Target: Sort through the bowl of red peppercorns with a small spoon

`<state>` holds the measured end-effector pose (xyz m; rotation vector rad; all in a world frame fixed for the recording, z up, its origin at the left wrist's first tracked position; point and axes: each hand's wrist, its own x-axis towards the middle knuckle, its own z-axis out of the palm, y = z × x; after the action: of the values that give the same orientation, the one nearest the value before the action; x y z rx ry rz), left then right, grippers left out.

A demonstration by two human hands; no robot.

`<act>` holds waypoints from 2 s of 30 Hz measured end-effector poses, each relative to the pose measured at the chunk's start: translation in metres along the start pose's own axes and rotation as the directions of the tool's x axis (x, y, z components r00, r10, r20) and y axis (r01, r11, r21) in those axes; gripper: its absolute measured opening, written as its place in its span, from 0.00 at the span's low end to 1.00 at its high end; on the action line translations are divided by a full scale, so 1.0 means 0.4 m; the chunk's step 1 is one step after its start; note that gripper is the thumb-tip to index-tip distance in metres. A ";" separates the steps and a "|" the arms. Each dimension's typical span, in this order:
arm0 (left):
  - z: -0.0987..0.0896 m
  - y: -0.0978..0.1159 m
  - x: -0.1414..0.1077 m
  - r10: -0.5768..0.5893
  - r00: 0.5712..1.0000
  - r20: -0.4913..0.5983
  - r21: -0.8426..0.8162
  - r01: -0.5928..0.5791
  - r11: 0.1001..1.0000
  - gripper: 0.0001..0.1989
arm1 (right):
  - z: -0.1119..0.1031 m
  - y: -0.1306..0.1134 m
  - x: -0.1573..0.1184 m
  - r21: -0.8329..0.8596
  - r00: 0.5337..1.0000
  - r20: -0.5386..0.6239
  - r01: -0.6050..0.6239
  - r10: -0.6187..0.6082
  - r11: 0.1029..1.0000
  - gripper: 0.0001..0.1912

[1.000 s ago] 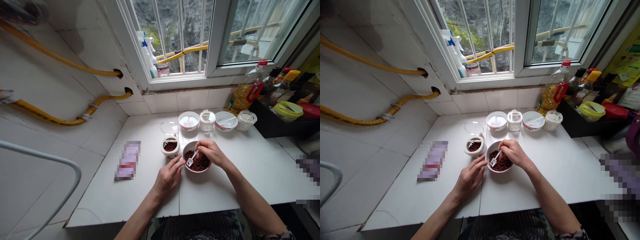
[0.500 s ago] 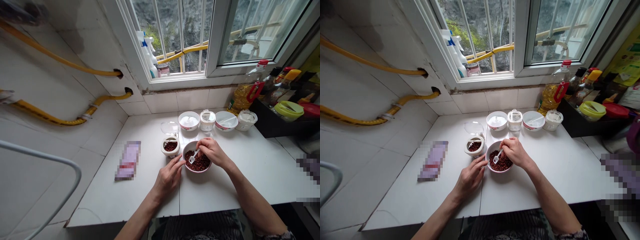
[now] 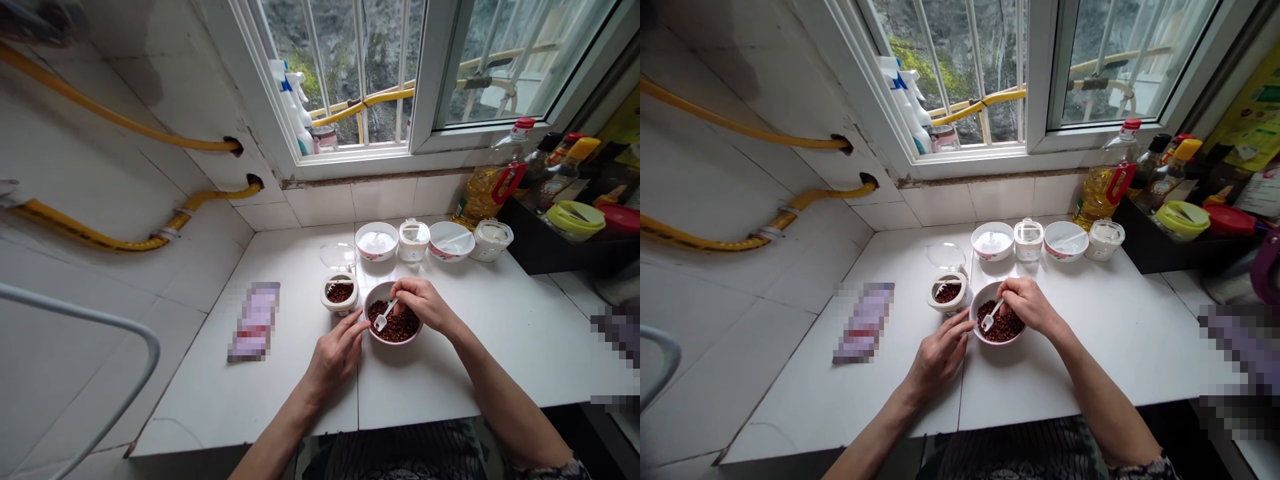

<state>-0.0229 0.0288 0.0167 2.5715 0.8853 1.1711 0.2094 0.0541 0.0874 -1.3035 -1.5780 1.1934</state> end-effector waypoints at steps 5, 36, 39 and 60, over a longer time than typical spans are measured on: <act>0.001 -0.002 -0.002 0.002 1.000 -0.003 -0.004 -0.002 1.000 0.19 | 0.004 -0.004 0.000 -0.131 0.995 0.031 0.093 -0.090 0.987 0.10; 0.000 -0.002 -0.001 0.013 1.000 -0.005 0.010 -0.013 1.000 0.18 | -0.018 -0.009 -0.001 -0.270 0.983 0.072 0.183 -0.169 0.945 0.11; 0.000 -0.002 -0.001 0.009 1.000 -0.003 0.009 -0.009 1.000 0.19 | -0.017 -0.009 -0.004 -0.166 0.993 0.070 0.103 -0.093 0.981 0.10; -0.001 0.000 0.001 0.003 1.000 0.001 -0.002 -0.003 1.000 0.19 | -0.016 -0.002 -0.005 0.026 0.998 0.056 -0.041 0.040 0.999 0.07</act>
<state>-0.0230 0.0289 0.0174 2.5729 0.8803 1.1712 0.2155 0.0533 0.0901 -1.3007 -1.5754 1.2818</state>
